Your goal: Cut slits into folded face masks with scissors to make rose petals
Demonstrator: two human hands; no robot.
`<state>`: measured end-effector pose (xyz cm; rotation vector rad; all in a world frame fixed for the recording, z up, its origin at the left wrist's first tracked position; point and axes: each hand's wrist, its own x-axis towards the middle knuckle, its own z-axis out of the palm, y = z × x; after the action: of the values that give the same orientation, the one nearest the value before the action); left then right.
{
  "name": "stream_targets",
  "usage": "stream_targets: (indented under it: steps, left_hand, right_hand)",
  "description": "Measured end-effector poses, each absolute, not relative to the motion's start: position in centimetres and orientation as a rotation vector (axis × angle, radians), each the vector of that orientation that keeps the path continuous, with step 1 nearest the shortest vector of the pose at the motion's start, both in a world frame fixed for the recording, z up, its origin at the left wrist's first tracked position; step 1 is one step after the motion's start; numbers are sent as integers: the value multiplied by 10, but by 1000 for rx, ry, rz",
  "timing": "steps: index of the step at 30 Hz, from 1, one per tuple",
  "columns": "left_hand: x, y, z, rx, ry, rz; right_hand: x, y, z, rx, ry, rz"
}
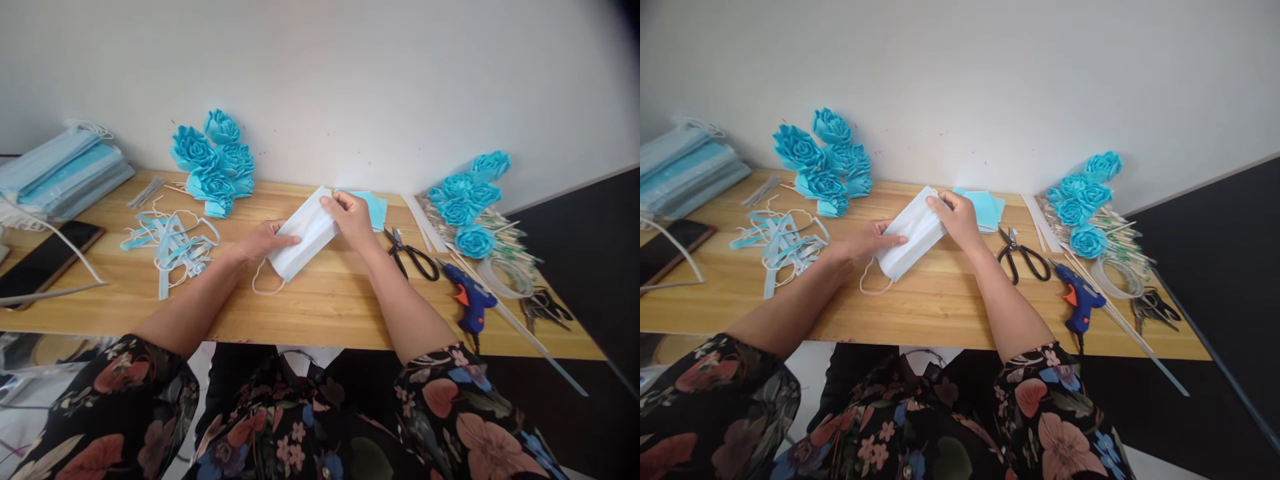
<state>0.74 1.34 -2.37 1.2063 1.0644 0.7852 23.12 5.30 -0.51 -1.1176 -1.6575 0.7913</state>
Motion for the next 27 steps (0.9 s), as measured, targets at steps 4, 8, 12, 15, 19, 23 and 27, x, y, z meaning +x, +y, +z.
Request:
stream_targets:
  steps: [4, 8, 12, 15, 19, 23, 27]
  left_hand:
    - [5, 23, -32, 1121, 1221, 1156]
    - [3, 28, -36, 1062, 1267, 1420]
    - [1, 29, -39, 1257, 1524, 1542]
    - [0, 30, -40, 1375, 1659, 1599]
    - [2, 29, -37, 1409, 1669, 1673]
    - [3, 27, -34, 1395, 1622, 1702]
    - [1, 23, -29, 1373, 1521, 1595]
  right_hand:
    - [235, 55, -3, -1138, -1509, 586]
    - [231, 53, -5, -1160, -1529, 491]
    - [226, 51, -9, -1160, -1570, 453]
    - [224, 51, -11, -1173, -1557, 449]
    - [224, 53, -12, -1138, -1508, 462]
    - [225, 55, -12, -1129, -1462, 518]
    - [232, 58, -13, -1092, -1455, 629]
